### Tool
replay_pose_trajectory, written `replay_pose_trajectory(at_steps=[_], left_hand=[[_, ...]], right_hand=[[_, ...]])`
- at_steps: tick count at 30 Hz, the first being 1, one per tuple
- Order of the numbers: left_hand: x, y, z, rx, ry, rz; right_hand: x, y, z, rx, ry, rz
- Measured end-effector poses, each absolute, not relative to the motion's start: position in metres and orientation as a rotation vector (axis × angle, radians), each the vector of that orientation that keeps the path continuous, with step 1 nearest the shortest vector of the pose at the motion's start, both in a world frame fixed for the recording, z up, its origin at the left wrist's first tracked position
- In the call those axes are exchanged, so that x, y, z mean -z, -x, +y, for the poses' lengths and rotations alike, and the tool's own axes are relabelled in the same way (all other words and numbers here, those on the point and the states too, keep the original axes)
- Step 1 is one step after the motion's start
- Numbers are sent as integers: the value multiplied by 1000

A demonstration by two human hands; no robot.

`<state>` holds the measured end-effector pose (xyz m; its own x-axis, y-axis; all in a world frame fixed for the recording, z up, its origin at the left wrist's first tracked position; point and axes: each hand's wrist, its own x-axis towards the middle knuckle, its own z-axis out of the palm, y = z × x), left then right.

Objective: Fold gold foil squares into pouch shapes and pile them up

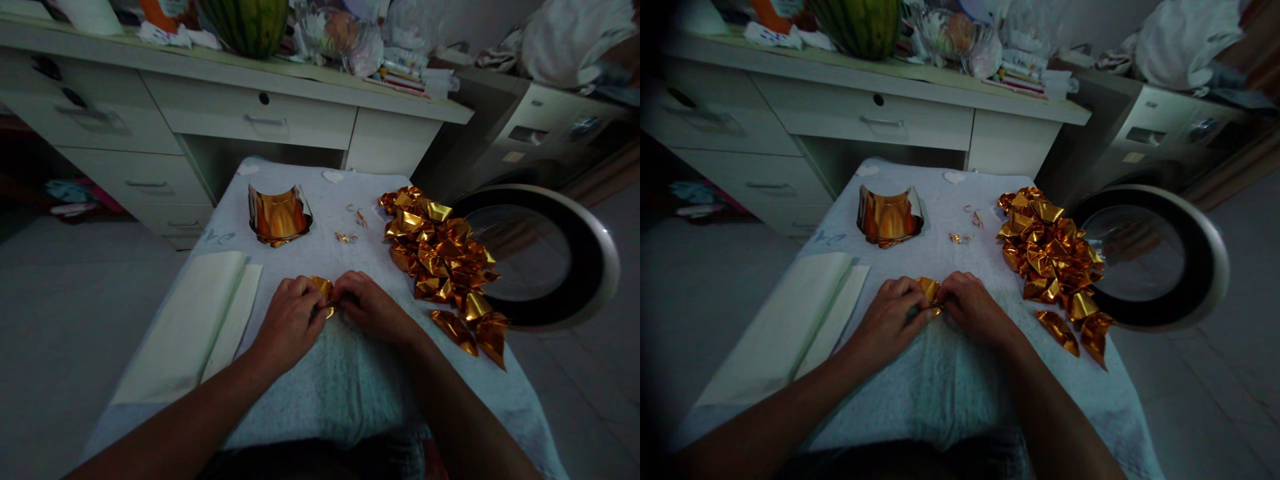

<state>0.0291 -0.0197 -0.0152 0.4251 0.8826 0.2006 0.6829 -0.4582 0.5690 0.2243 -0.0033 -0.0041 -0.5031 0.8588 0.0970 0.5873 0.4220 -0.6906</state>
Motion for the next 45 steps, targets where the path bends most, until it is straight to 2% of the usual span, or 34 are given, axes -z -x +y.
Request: replay_pose_trajectory(at_steps=[45], left_hand=[[18, -33, -18, -685, -2259, 1362]], right_hand=[[5, -222, -6, -781, 1267, -2291]])
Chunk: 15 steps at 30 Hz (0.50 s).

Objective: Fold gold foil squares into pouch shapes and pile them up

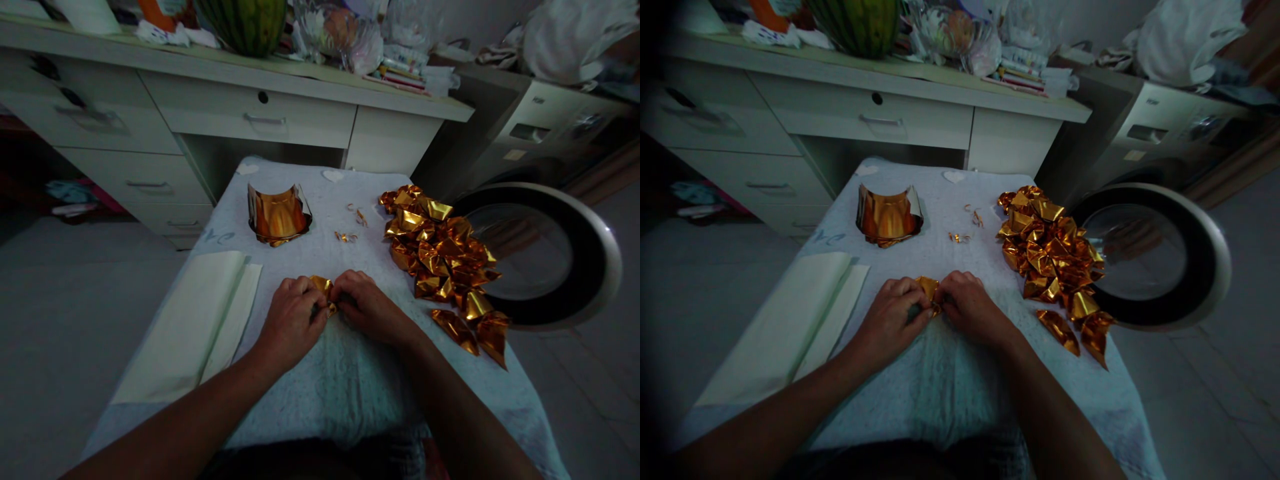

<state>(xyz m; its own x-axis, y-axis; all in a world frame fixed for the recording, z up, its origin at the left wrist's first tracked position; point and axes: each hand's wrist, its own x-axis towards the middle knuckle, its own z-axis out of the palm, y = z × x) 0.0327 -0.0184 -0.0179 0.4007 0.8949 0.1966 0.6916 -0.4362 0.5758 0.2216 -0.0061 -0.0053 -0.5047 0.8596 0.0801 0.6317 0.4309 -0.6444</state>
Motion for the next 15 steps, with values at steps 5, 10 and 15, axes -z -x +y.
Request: replay_pose_trajectory(at_steps=[5, 10, 15], left_hand=[[18, -33, -20, -659, -2280, 1374], [21, -33, -19, -683, -2287, 1378], [21, -34, -17, -655, -2281, 1390]], right_hand=[[4, -220, -6, -774, 1307, -2297], [2, -219, -8, -758, 1302, -2313], [2, -218, -8, -748, 1338, -2313]])
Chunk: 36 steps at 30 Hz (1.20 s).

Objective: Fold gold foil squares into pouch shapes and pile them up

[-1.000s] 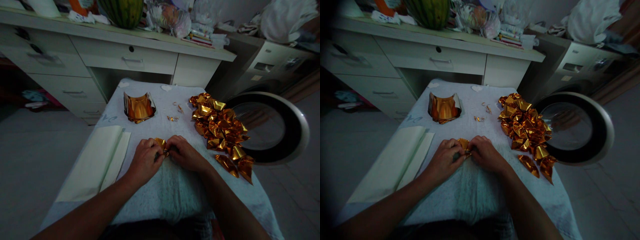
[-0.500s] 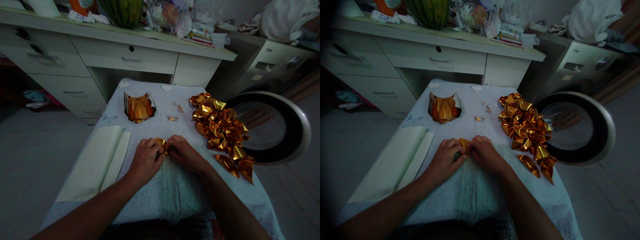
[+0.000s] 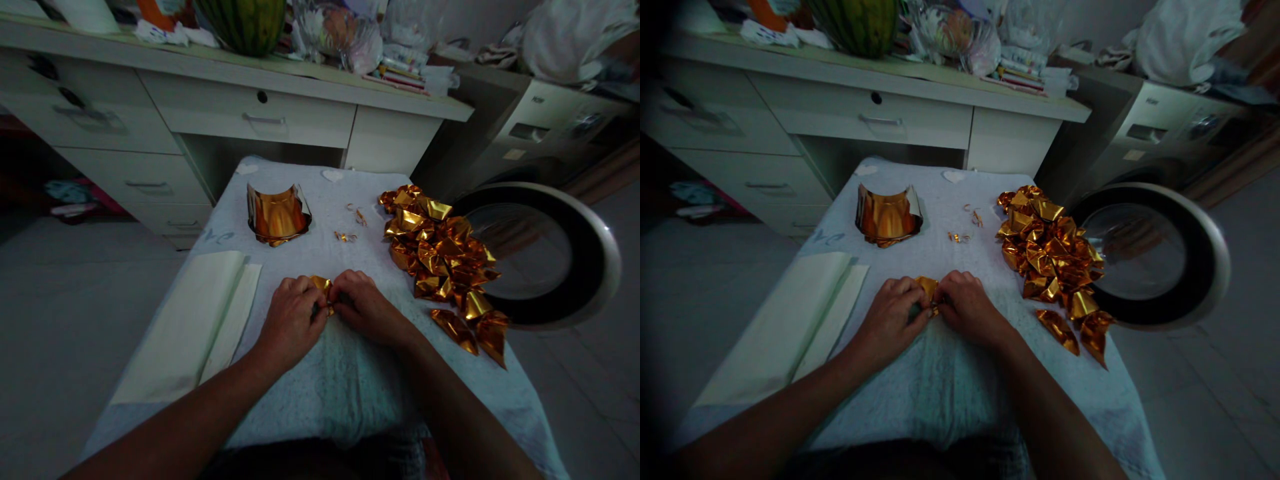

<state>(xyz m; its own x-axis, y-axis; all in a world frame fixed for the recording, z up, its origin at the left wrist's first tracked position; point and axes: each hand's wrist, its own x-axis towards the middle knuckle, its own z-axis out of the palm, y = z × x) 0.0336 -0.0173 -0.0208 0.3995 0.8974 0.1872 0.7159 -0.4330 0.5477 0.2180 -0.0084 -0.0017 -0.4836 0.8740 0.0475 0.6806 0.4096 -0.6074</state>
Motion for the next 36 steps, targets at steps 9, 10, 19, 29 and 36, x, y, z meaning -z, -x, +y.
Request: replay_pose_trajectory(at_steps=[9, 10, 19, 29, 36], left_hand=[[19, -33, -19, -687, -2247, 1375], [19, -33, -19, -686, -2248, 1366], [18, -32, -20, -667, -2247, 1360], [19, -32, -20, -639, -2251, 1370], [18, -32, -20, -642, -2261, 1372]], right_hand=[[2, -216, -9, -739, 1363, -2306], [2, -216, -9, -736, 1362, -2307], [2, -215, -9, -713, 1371, -2323], [4, -221, -10, -702, 1298, -2355], [4, -219, -10, -699, 1310, -2353]])
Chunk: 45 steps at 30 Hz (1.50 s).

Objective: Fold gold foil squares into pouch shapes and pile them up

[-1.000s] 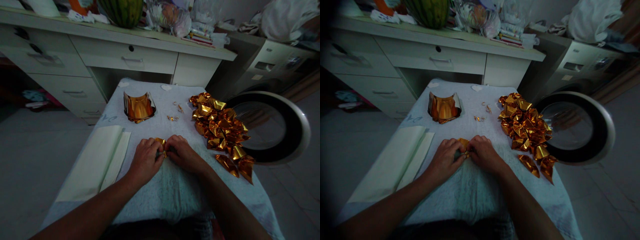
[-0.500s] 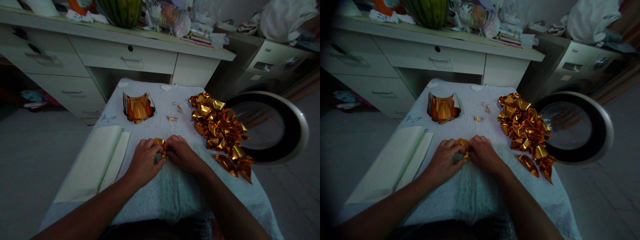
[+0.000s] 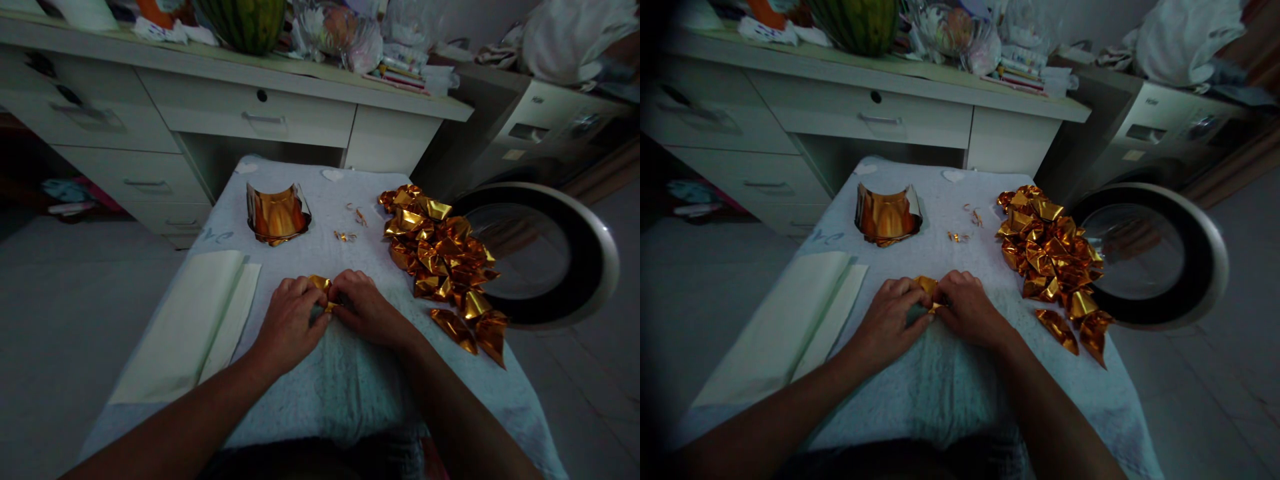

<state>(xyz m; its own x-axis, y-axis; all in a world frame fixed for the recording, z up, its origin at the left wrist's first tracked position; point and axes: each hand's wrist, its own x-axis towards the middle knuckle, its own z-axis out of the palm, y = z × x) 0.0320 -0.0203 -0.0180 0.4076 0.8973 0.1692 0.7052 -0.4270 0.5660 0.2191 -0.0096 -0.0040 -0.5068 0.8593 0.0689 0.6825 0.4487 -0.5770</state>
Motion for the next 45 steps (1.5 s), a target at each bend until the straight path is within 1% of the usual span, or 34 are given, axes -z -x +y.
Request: replay_pose_trajectory(at_steps=[15, 31, 45], left_hand=[[18, -32, -21, -619, -2278, 1377], [16, -34, -22, -582, -2311, 1403], [17, -32, -21, -555, -2314, 1391]], right_hand=[[3, -218, -9, -706, 1338, -2357], [4, -212, -13, -638, 1396, -2336], [-2, -213, -10, -775, 1451, -2347]])
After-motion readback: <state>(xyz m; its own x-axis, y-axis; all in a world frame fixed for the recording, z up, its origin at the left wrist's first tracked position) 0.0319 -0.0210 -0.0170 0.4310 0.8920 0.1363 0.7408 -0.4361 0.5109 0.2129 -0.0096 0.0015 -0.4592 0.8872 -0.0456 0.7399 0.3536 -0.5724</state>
